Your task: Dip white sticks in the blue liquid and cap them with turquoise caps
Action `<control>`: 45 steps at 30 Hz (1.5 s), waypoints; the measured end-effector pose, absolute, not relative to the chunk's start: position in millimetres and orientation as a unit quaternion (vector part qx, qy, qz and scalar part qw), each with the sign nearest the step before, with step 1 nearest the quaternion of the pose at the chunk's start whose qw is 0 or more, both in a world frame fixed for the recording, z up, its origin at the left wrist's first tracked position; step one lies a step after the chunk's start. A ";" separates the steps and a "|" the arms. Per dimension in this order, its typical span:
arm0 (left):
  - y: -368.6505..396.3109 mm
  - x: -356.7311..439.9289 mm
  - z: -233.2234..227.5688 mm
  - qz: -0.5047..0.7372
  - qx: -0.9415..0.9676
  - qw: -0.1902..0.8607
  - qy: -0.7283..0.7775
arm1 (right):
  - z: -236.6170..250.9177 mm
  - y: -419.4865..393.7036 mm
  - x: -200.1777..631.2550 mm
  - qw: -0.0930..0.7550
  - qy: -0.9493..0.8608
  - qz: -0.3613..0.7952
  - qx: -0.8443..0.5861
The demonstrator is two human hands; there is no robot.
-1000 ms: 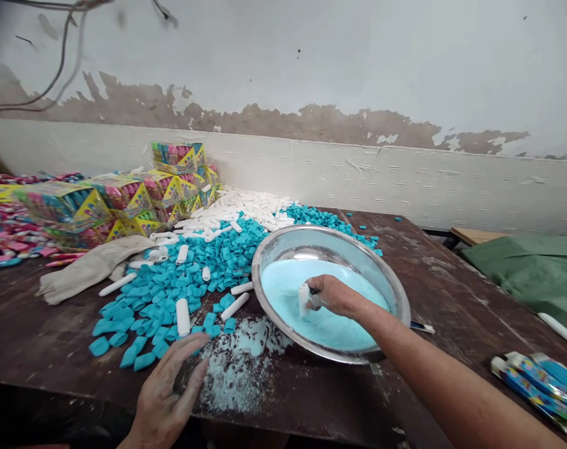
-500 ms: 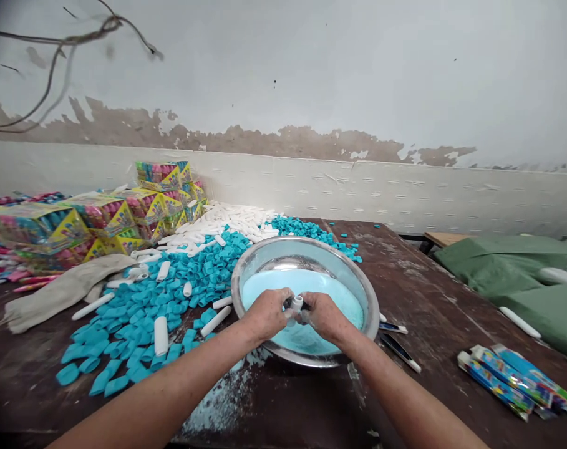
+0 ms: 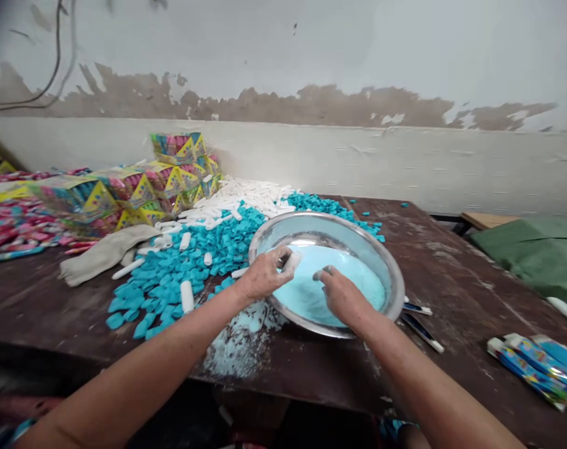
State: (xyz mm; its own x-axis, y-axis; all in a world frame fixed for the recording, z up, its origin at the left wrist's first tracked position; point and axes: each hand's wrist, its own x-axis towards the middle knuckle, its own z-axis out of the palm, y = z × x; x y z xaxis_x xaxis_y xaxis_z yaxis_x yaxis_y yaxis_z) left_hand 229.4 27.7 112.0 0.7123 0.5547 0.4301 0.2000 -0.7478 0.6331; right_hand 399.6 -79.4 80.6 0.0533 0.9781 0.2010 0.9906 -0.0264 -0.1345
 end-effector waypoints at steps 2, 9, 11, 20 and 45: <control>34.6 207.2 115.5 0.330 0.850 0.357 0.204 | 76.4 -74.8 399.8 0.132 -0.727 -0.048 -0.672; 5.8 105.1 95.0 0.319 0.689 0.594 0.268 | 90.0 -82.4 378.3 0.211 -0.677 -0.136 -0.692; -8.5 77.6 76.4 0.308 0.651 0.634 0.283 | 97.1 -98.5 358.7 0.268 -0.684 -0.177 -0.655; -34.4 15.6 19.5 0.412 0.522 0.657 0.355 | 37.8 -124.9 250.1 0.366 -0.716 0.050 -0.592; -20.1 -1.9 2.3 0.437 0.522 0.664 0.308 | 32.8 -16.9 216.2 0.262 -0.704 0.244 -0.614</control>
State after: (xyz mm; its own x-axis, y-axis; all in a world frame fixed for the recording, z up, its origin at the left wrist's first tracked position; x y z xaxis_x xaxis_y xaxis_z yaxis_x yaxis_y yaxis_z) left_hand -1.9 -20.1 2.3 0.4279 0.9026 0.0465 -0.2588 0.0731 0.9632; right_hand 216.2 -16.9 32.8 -0.1102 0.9916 0.0683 0.7357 0.1275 -0.6652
